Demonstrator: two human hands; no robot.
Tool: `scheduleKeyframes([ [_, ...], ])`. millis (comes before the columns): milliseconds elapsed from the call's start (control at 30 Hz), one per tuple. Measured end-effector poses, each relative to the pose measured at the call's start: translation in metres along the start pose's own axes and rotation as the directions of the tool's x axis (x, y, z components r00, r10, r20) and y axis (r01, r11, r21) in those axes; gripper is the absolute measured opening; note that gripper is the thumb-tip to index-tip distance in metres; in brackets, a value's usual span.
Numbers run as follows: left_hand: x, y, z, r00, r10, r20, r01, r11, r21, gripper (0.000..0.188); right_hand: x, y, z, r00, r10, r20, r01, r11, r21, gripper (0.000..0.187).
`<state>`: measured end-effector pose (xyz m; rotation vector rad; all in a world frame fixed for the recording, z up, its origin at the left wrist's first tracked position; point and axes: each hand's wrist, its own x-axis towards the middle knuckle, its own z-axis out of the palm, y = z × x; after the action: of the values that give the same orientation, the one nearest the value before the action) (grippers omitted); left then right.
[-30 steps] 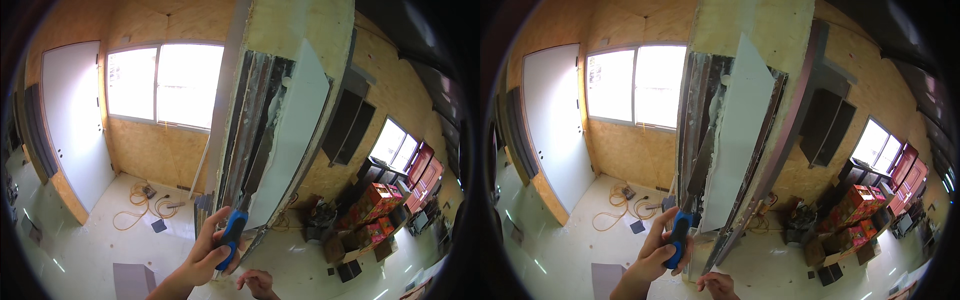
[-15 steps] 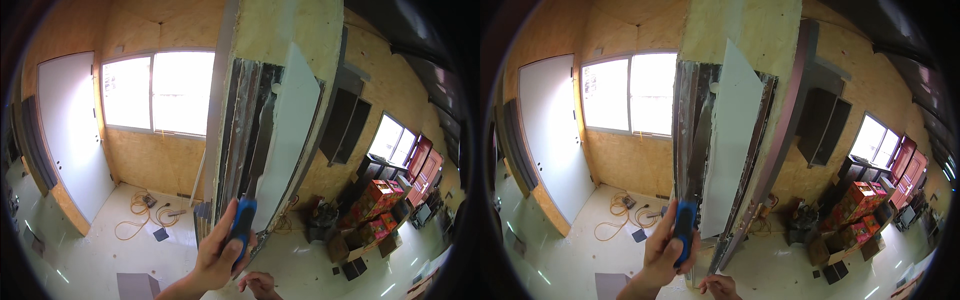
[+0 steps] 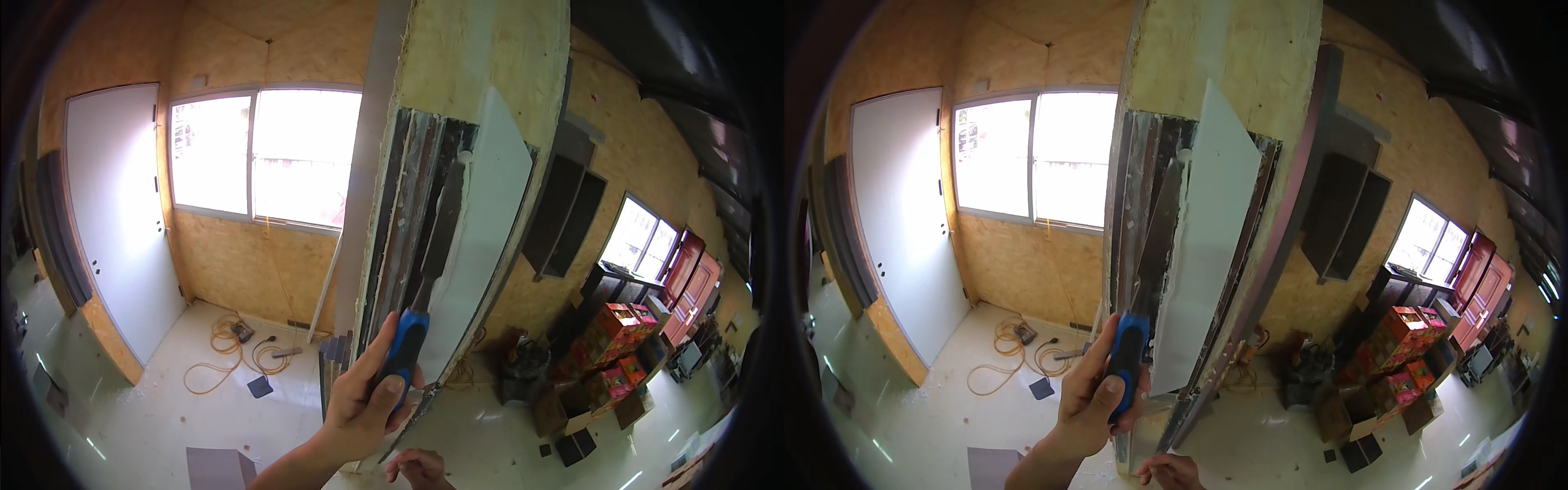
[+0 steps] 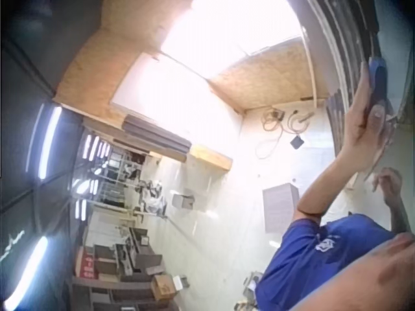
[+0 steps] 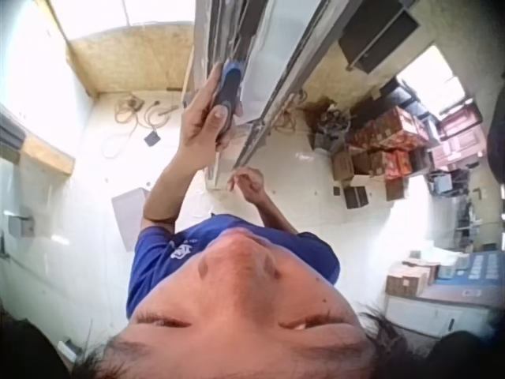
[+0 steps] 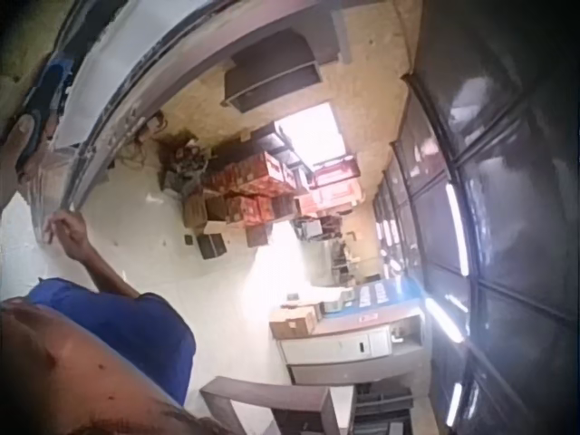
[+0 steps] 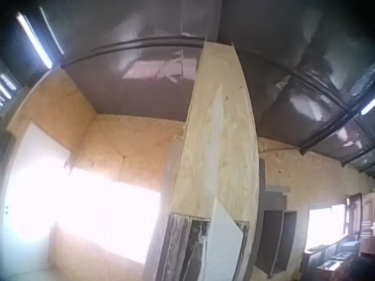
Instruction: The person uses a blue-handled scraper to remove adhesive residue from the edge of a large panel. They repeatedly scrape along the seam and wipe away residue with their hand.
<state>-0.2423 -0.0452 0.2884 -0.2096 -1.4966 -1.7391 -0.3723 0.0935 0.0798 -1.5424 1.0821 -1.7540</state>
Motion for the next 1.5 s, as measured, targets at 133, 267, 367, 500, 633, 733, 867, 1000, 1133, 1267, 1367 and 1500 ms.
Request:
scheduleKeyframes([
  [133,-0.001,-0.005,-0.005,0.999,0.042,-0.027,-0.041,0.998,0.044,0.064,0.002,0.0,0.005,1.0,-0.017,-0.007,0.018,0.999,0.04,0.008],
  [267,0.019,-0.008,-0.014,0.998,0.055,-0.029,-0.052,0.993,0.106,0.066,-0.001,0.0,0.002,0.998,-0.053,-0.03,0.053,0.998,-0.025,0.011],
  [367,0.012,-0.023,-0.02,0.995,0.096,-0.023,-0.093,0.988,0.123,0.068,-0.006,0.005,0.0,0.999,-0.025,-0.033,0.026,0.999,0.027,0.011],
  [500,0.027,-0.016,-0.018,0.993,0.117,-0.021,-0.115,0.99,0.084,0.06,-0.008,0.005,-0.003,0.997,-0.071,-0.016,0.071,0.997,-0.004,0.013],
  [633,0.03,-0.028,-0.023,0.993,0.116,-0.013,-0.116,0.992,0.04,0.06,-0.015,0.008,-0.005,0.999,-0.001,-0.05,0.003,1.0,0.031,0.013],
  [733,0.035,-0.034,-0.022,0.98,0.196,-0.023,-0.191,0.971,0.141,0.061,-0.012,0.004,-0.005,1.0,0.012,-0.028,-0.011,0.998,0.06,0.012],
  [867,0.04,-0.044,-0.028,0.94,0.34,0.005,-0.31,0.851,0.425,0.063,-0.003,-0.004,-0.006,0.999,-0.044,0.023,0.045,0.999,-0.018,0.012],
  [1000,0.041,-0.037,-0.033,0.967,0.253,-0.022,-0.234,0.92,0.314,0.062,-0.004,-0.001,-0.005,0.999,-0.041,-0.008,0.041,0.999,-0.017,0.012],
  [1133,0.044,-0.046,-0.042,0.905,0.425,0.03,-0.376,0.763,0.526,0.059,-0.005,0.001,-0.003,0.999,-0.02,-0.032,0.019,0.999,-0.026,0.012],
  [1267,0.044,-0.045,-0.037,0.879,0.476,0.027,-0.394,0.694,0.603,0.056,0.0,-0.003,-0.003,0.999,-0.053,-0.002,0.053,0.997,-0.056,0.013],
  [1367,0.05,-0.04,-0.038,0.86,0.507,0.063,-0.421,0.633,0.65,0.056,-0.002,-0.003,-0.002,0.999,-0.02,-0.031,0.021,0.999,0.035,0.014],
  [1500,0.054,-0.045,-0.046,0.837,0.542,0.08,-0.456,0.608,0.65,0.054,-0.009,0.006,-0.005,0.998,-0.059,-0.035,0.06,0.998,0.003,0.017],
])
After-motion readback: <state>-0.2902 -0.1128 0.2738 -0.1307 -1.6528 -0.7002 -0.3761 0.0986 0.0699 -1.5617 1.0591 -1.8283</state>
